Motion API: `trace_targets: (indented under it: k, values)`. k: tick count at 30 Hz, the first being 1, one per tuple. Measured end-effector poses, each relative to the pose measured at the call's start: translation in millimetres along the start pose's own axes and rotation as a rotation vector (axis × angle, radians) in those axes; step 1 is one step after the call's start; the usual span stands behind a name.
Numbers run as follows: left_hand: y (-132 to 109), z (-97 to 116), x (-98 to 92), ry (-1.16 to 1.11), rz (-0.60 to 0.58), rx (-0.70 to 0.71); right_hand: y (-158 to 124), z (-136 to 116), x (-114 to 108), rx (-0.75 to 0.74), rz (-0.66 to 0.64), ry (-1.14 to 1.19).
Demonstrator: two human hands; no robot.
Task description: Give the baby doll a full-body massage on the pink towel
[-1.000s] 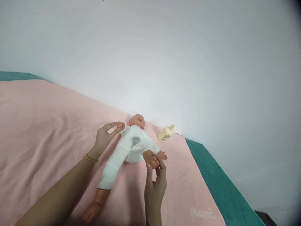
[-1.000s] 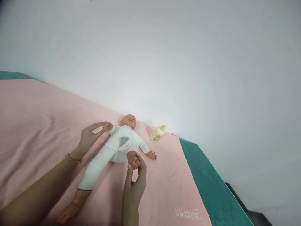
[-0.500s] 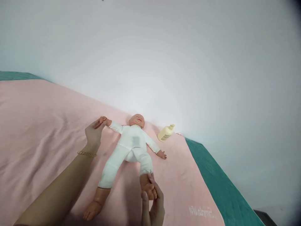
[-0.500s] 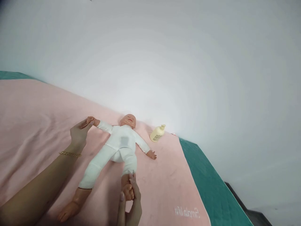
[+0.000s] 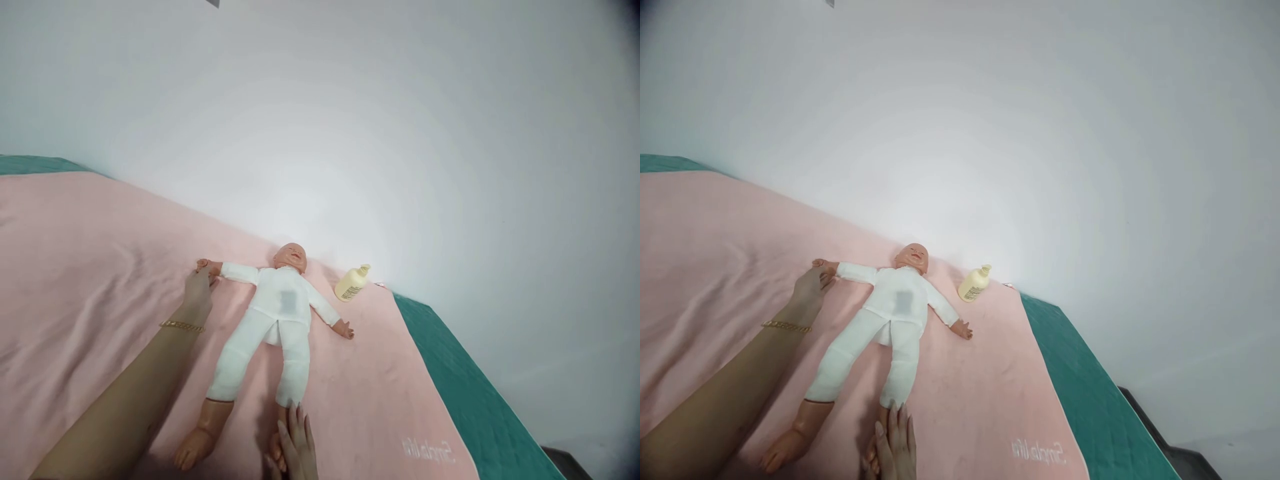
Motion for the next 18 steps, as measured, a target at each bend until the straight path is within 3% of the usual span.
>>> trace_targets:
  k: [11,18]
  values:
    - [-1,1,-0.3,-0.027,-0.005,-0.003,-9,9,5,-0.011,-0.022,-0.062]
    - [-9,9,3.8,0.032,-0.054,0.104,-3,-5,-17,0.318,-0.014,0.034]
Point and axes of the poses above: each hand's wrist, its own y-axis towards the middle knuckle, its own x-axis out of the palm, z = x × y, the point moved 6 cm from there along y, towards the middle knuckle, and after that the axes turned 12 degrees about -y, right-handed, at the moved point
